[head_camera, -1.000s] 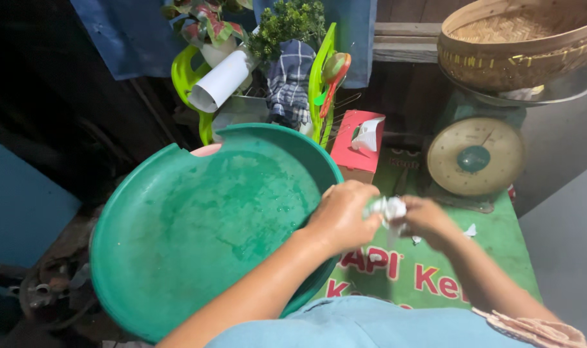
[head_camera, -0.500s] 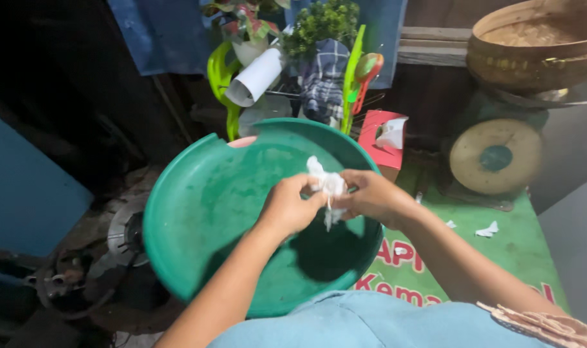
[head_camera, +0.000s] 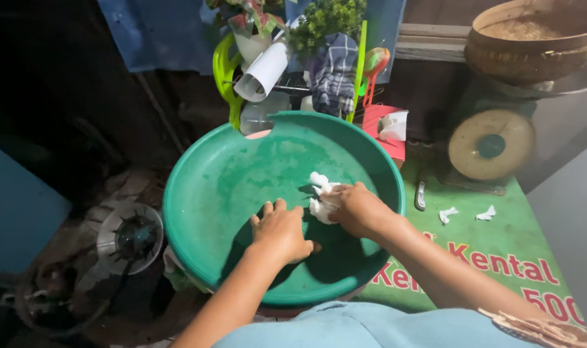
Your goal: The person holds a green plastic basin and scrubs its interior surface with a white cloth. They repeatedly rub the basin's bottom and sides, occasionally dipping the cloth into a pink basin of water nearby. The person continues scrubbing the green basin throughout the clip.
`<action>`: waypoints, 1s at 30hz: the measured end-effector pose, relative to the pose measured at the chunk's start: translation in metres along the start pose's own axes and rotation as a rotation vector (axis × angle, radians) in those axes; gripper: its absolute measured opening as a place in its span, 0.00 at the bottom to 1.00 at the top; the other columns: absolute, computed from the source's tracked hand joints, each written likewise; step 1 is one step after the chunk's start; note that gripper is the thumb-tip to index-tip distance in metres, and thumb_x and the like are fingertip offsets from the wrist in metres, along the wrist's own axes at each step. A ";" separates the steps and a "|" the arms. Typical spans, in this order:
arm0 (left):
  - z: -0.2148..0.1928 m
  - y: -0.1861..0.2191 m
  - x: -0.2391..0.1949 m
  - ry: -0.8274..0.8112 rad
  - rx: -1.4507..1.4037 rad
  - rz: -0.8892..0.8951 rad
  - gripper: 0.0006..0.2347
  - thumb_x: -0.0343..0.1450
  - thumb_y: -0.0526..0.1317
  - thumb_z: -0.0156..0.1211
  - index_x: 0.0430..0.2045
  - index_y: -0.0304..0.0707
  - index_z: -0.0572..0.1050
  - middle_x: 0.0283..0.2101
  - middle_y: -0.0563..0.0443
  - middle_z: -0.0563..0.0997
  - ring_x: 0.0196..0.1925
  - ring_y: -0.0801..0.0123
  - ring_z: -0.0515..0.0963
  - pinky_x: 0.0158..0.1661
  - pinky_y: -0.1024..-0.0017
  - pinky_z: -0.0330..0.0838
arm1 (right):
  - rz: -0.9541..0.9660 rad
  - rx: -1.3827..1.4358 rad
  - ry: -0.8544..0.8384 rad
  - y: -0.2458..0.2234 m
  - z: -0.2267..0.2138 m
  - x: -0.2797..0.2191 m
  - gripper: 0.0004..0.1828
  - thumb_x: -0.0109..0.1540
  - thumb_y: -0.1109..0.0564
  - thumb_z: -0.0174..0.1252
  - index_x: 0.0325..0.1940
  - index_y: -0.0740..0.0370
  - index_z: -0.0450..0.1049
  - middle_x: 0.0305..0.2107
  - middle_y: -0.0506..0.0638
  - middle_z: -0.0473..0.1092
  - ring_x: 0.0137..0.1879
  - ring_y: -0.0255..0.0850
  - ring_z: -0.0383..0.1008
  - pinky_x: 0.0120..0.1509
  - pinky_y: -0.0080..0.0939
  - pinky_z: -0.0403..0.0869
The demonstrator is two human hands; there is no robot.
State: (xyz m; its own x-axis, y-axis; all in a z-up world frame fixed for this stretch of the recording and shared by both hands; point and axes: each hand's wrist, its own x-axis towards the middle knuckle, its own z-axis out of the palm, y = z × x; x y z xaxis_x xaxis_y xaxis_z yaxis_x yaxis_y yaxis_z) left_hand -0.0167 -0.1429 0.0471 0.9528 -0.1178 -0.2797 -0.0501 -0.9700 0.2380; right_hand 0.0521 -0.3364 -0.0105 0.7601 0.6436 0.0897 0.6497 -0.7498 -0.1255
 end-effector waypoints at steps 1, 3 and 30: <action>0.001 -0.003 0.000 0.009 -0.009 0.008 0.32 0.60 0.55 0.75 0.57 0.45 0.72 0.67 0.42 0.64 0.73 0.45 0.57 0.67 0.40 0.54 | -0.112 -0.107 0.019 0.000 0.009 0.000 0.16 0.59 0.59 0.61 0.51 0.50 0.79 0.53 0.49 0.75 0.64 0.50 0.73 0.58 0.55 0.72; 0.003 -0.008 0.001 0.020 -0.020 0.028 0.32 0.60 0.55 0.75 0.58 0.45 0.71 0.67 0.41 0.64 0.73 0.45 0.57 0.66 0.41 0.55 | 0.013 0.041 0.133 0.003 0.019 -0.002 0.13 0.58 0.60 0.60 0.46 0.53 0.81 0.47 0.51 0.77 0.57 0.51 0.75 0.57 0.51 0.74; 0.009 -0.040 0.009 0.062 -0.116 0.138 0.56 0.53 0.53 0.82 0.71 0.35 0.45 0.63 0.42 0.71 0.70 0.52 0.64 0.66 0.53 0.58 | 0.143 0.371 0.215 -0.098 0.004 -0.005 0.03 0.53 0.59 0.62 0.29 0.59 0.81 0.30 0.51 0.76 0.44 0.47 0.77 0.48 0.44 0.77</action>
State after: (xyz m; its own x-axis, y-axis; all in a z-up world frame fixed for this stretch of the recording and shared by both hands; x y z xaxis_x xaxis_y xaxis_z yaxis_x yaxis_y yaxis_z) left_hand -0.0086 -0.1069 0.0267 0.9561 -0.2312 -0.1799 -0.1502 -0.9141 0.3765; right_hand -0.0153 -0.2660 -0.0023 0.8528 0.4618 0.2440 0.5191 -0.6978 -0.4935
